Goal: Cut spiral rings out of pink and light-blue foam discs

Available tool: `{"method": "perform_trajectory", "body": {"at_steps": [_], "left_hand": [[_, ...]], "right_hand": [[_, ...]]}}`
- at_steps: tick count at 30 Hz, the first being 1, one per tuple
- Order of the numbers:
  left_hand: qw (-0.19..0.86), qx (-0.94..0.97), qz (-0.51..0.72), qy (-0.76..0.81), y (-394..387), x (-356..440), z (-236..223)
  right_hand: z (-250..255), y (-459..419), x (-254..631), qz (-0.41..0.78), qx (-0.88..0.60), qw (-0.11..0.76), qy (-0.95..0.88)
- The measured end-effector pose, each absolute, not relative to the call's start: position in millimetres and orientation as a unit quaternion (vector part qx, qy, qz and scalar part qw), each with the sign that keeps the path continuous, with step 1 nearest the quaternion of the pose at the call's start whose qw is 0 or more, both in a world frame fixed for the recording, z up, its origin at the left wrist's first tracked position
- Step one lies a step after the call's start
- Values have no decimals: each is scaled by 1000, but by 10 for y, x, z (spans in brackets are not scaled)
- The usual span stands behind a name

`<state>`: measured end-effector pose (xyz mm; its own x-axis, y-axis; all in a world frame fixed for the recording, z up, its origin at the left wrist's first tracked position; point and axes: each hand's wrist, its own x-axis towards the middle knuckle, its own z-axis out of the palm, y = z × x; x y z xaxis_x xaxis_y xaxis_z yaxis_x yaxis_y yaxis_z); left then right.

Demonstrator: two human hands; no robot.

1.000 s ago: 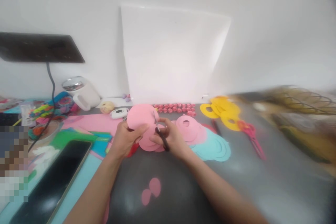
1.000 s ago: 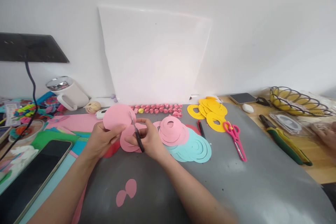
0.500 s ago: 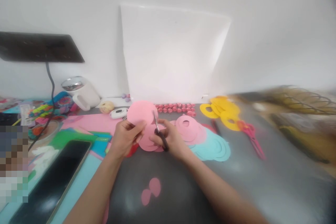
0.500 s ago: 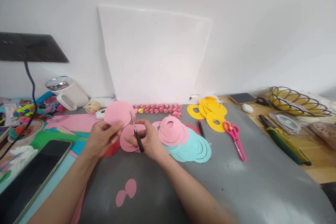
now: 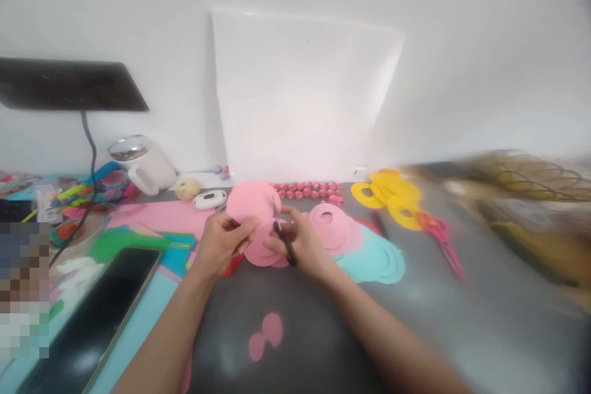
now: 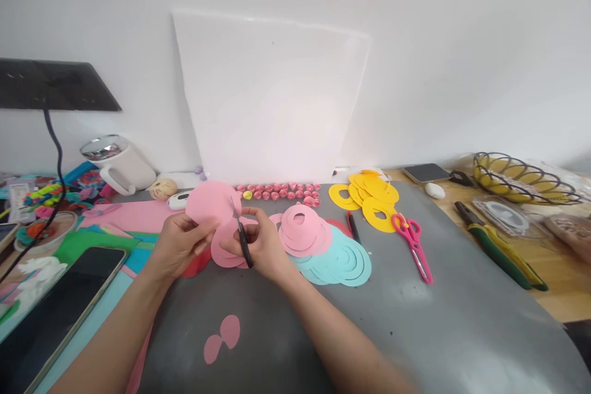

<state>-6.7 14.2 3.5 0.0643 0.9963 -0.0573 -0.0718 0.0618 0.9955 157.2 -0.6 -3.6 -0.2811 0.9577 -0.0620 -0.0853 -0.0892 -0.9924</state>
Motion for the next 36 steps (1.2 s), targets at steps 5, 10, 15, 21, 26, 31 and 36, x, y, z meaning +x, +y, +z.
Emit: {"method": "perform_trajectory", "body": {"at_steps": [5, 10, 15, 21, 26, 31, 36], "left_hand": [[543, 485, 490, 479, 137, -75, 40], [539, 487, 497, 475, 134, -75, 39], [543, 474, 514, 466, 129, -79, 59], [591, 455, 490, 451, 117, -34, 86], [562, 472, 468, 493, 142, -57, 4], [538, 512, 442, 503, 131, -75, 11], [538, 528, 426, 501, 120, -64, 52]], "right_hand": [[-33, -8, 1578, 600, -429, 422, -528], [-62, -4, 1587, 593, -439, 417, -530], [-32, -15, 1588, 587, -453, 408, -532], [7, -34, 1556, 586, -471, 403, -522], [5, -53, 1538, 609, -453, 395, -517], [-17, -40, 1557, 621, -427, 405, -517], [-60, -13, 1568, 629, -407, 424, -510]]}}
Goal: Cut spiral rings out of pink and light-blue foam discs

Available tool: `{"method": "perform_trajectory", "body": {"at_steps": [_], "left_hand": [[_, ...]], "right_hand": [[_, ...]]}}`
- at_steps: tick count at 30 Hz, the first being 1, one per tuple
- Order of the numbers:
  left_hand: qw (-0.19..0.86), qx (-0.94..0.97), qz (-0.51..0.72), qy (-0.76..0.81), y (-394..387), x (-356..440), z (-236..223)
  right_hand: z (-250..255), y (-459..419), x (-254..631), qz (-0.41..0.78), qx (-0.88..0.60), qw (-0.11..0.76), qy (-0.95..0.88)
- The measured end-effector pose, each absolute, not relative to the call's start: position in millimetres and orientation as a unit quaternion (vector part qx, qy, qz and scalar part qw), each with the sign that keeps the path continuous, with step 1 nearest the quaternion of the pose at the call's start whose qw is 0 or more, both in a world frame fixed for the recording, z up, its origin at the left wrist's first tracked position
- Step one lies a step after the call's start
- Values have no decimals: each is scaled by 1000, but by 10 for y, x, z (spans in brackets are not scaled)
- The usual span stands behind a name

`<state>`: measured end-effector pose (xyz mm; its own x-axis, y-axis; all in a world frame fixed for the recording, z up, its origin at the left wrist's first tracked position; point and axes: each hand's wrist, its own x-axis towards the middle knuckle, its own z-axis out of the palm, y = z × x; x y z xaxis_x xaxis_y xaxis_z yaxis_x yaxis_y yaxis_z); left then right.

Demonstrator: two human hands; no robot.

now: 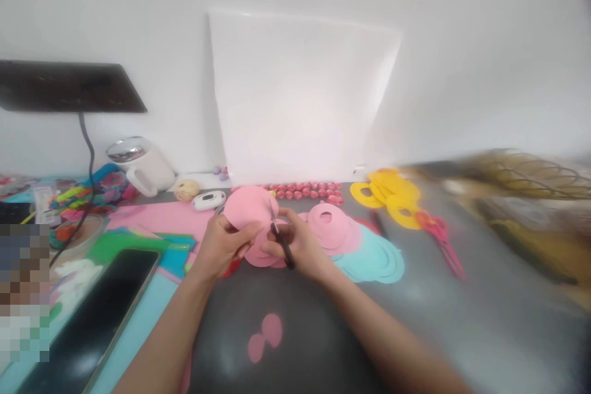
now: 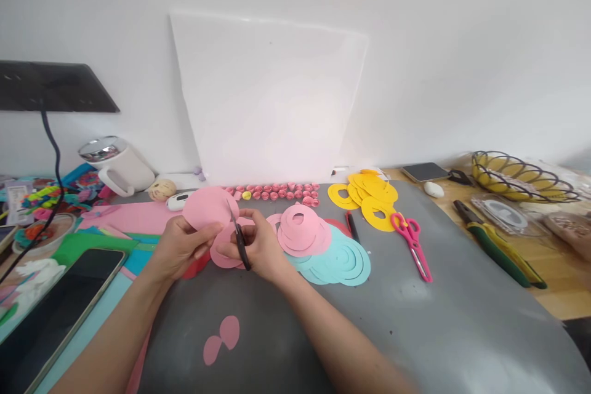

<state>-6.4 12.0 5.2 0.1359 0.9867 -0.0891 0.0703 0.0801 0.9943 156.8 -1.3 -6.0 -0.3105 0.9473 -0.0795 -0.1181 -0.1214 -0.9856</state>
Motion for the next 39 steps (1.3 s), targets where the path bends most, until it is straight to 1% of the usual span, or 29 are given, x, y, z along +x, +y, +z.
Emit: {"method": "perform_trajectory", "body": {"at_steps": [10, 21, 28, 31, 39], "left_hand": [[541, 524, 450, 480, 136, -103, -15], [550, 490, 482, 475, 125, -85, 38], [578, 464, 492, 457, 131, -49, 82], [566, 465, 498, 465, 135, -50, 71], [542, 499, 474, 482, 131, -75, 30]], "right_hand": [[-54, -22, 1579, 621, -406, 422, -521], [-54, -10, 1590, 614, -421, 416, -522], [-33, -23, 1569, 594, -456, 405, -525], [-28, -28, 1560, 603, -457, 394, -522], [-66, 3, 1577, 626, -398, 434, -511]]}}
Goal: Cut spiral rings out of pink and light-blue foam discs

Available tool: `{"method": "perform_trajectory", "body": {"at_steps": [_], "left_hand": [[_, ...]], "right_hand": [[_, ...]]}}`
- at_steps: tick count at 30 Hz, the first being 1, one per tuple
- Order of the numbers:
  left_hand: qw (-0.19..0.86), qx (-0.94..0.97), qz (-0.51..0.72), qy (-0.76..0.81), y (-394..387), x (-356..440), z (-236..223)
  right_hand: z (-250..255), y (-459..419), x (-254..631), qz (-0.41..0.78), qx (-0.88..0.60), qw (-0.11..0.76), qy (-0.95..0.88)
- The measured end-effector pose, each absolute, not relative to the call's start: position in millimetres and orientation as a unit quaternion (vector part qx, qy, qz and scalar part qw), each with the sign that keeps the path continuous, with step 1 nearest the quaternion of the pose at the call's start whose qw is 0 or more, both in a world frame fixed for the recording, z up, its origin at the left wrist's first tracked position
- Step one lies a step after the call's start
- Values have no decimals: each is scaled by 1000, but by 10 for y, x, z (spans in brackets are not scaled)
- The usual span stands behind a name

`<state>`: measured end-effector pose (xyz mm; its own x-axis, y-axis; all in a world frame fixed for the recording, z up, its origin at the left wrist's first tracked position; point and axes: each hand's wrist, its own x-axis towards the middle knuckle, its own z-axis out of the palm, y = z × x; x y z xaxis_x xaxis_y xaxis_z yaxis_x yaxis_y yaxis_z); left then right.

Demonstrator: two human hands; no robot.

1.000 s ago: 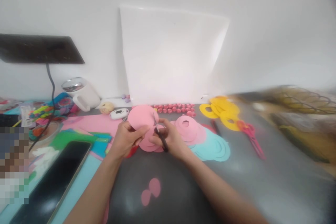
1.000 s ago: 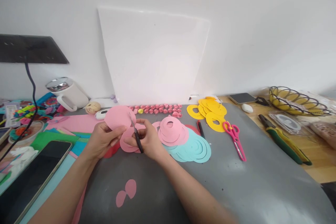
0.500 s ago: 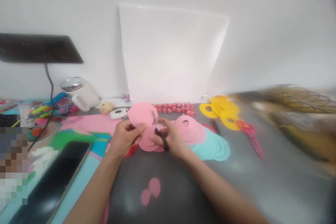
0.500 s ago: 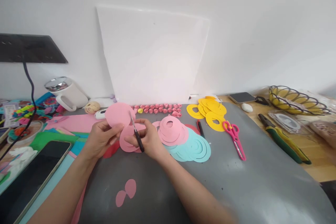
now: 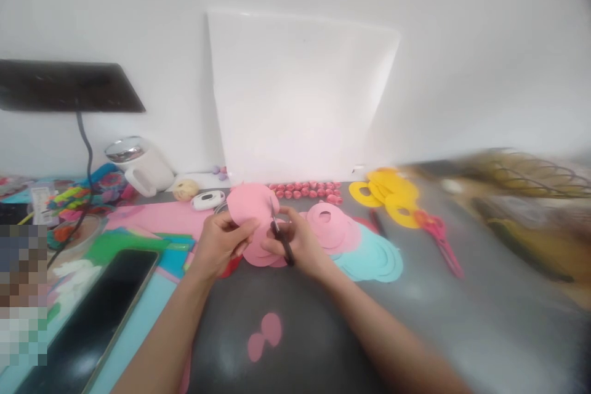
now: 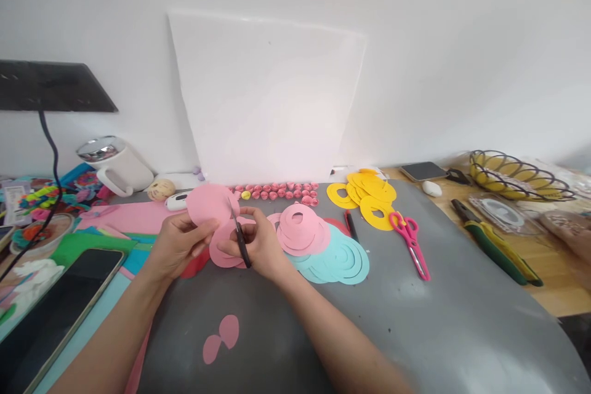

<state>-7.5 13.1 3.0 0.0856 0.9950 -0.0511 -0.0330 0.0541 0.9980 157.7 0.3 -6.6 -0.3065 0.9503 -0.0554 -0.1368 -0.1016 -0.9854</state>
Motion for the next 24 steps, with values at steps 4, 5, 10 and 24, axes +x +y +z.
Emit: {"method": "perform_trajectory", "body": {"at_steps": [4, 5, 10, 24], "left_hand": [[542, 500, 476, 480, 136, -80, 30], [542, 499, 477, 480, 137, -80, 31], [544, 498, 480, 476, 136, -73, 41], [538, 487, 503, 469, 144, -65, 76]], "right_hand": [[-64, 5, 1576, 622, -401, 431, -516], [-59, 2, 1575, 620, -403, 429, -519], [-28, -14, 1582, 614, -408, 426, -524], [-11, -13, 1595, 592, -438, 411, -538]]}}
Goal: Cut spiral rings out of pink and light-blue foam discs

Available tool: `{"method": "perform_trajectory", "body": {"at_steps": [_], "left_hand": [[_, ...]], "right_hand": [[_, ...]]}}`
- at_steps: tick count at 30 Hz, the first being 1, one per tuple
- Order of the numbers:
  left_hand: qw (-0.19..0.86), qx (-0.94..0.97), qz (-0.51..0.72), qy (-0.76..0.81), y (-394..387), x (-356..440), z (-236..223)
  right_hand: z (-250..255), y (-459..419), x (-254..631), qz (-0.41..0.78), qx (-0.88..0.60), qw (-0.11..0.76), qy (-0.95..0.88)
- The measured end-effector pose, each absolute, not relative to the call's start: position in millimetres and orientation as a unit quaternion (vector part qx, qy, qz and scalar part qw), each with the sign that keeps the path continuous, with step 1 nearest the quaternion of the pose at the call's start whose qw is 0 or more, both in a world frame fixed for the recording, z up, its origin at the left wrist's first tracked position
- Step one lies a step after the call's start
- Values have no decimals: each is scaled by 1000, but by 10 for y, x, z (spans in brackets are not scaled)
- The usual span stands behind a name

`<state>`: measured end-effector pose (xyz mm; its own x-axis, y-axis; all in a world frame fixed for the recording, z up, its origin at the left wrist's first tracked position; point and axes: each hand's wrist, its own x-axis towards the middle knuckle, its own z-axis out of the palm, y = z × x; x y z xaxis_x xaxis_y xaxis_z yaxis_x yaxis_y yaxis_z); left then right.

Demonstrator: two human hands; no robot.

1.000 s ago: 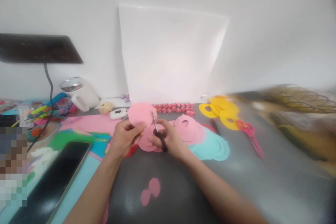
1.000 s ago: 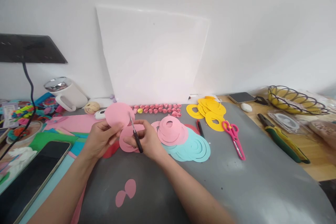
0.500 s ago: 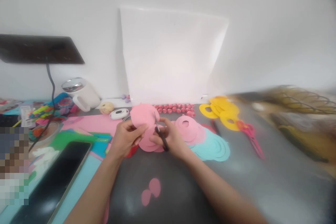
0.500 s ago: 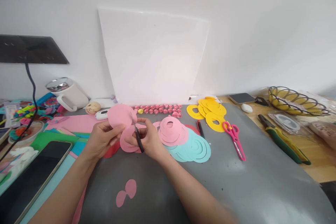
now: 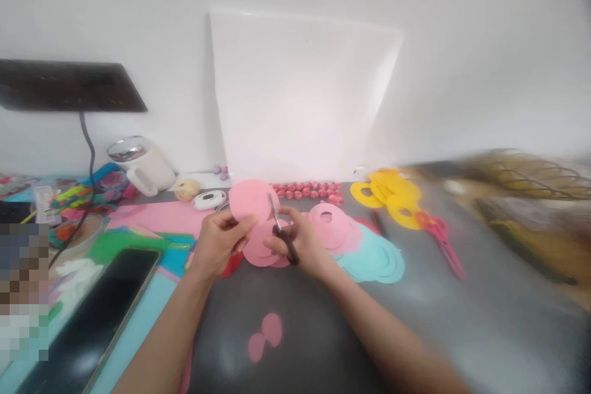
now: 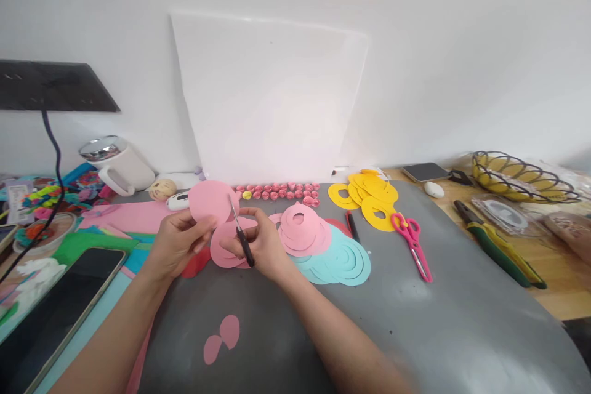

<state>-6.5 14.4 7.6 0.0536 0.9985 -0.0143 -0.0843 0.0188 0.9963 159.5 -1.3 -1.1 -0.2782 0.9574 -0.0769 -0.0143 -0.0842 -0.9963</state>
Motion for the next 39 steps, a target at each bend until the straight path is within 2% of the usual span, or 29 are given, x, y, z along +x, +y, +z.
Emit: {"method": "perform_trajectory", "body": {"at_steps": [9, 18, 39], "left_hand": [[553, 459, 511, 471, 128, -31, 97], [539, 508, 473, 476, 136, -76, 28], [539, 492, 498, 469, 142, -74, 63]], "right_hand": [[-34, -22, 1573, 599, -444, 402, -532], [-5, -6, 1593, 620, -391, 442, -517], [9, -12, 1618, 591, -424, 422, -541]]}}
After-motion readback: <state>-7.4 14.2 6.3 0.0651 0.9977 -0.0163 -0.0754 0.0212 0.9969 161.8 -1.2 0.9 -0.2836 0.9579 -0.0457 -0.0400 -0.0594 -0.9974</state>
